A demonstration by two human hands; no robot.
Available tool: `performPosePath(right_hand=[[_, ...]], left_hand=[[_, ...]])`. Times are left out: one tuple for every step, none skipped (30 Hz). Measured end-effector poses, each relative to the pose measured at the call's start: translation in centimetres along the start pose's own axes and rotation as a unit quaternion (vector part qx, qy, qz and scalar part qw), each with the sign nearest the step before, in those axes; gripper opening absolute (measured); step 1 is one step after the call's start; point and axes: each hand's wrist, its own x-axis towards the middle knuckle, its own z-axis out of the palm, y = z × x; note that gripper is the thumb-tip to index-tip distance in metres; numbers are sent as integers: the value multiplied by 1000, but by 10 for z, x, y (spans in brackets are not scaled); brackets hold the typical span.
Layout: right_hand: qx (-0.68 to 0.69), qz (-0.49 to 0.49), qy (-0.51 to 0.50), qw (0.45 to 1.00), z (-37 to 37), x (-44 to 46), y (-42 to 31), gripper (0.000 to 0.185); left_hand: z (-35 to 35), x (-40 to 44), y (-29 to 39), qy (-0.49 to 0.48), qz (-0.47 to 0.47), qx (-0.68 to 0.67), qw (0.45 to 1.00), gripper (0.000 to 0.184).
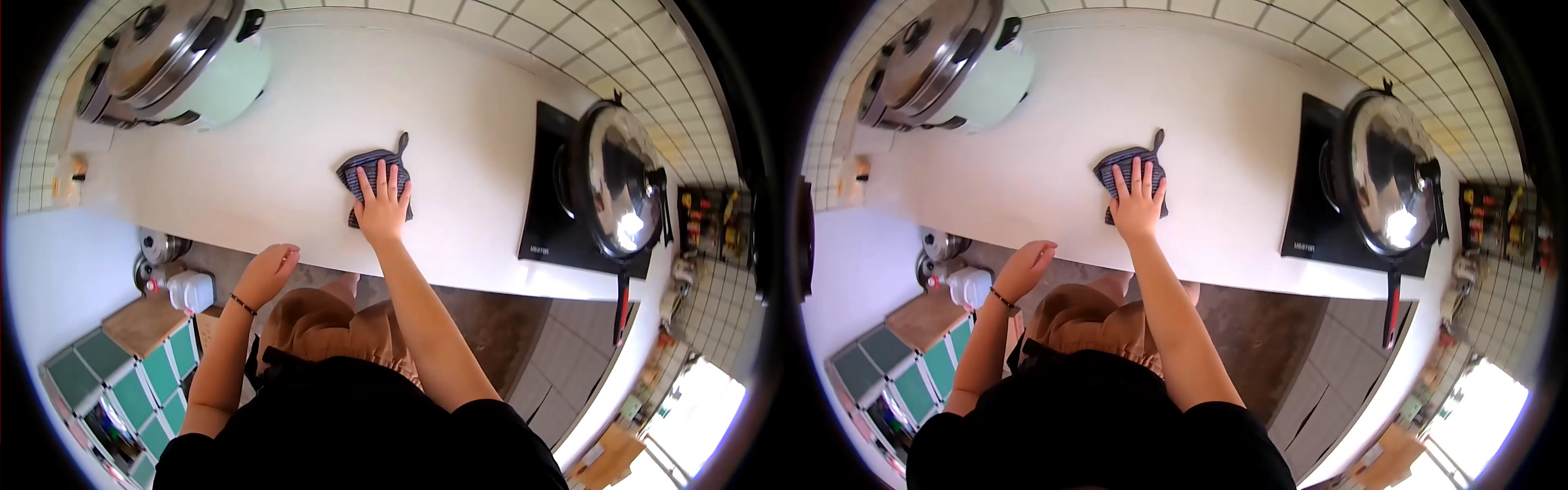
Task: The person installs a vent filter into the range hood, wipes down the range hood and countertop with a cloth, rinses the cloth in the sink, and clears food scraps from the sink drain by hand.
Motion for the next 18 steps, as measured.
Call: performPosePath(right_hand=[[1,26,1,1000,-1,-14,5,63],[2,51,3,999,-6,-29,13,64],[2,76,7,997,-12,-44,23,65],[-1,123,23,992,-19,-62,33,66],[-10,172,26,985,-26,-83,45,68],[-40,221,17,974,-34,-105,59,68],[-70,258,21,963,-43,-128,74,67],[-76,297,41,951,-49,-153,90,67],[-89,326,52,940,-63,-177,104,64],[-65,326,114,936,-64,-207,127,61],[12,372,157,915,-79,-229,135,54],[10,421,204,884,-82,-258,153,49],[10,468,251,847,-89,-271,158,44],[35,491,280,824,-94,-285,160,43],[61,511,309,800,-106,-287,153,42],[22,475,311,823,-111,-281,146,42],[-3,431,314,846,-112,-273,137,43],[33,435,300,849,-113,-257,126,44]], left_hand=[[-1,10,-3,-18,33,21,999,24],[0,20,-2,-50,19,16,998,21],[4,31,-1,-57,55,34,996,21],[11,44,-1,-60,94,50,993,20],[19,57,-1,-61,132,64,987,20],[26,70,2,-67,171,104,977,21],[36,81,7,-50,213,116,969,22],[46,91,12,-32,252,125,959,22],[55,100,15,-14,292,134,947,22],[65,107,18,-47,277,148,948,32],[73,109,23,-35,279,204,938,38],[81,108,29,-23,281,260,923,44],[88,107,34,-9,283,315,906,50],[97,108,34,-28,272,318,908,55],[106,111,29,-48,260,321,909,60],[109,111,28,-68,248,325,910,66],[111,111,27,-74,241,327,911,68],[111,110,28,-81,234,330,911,70]])
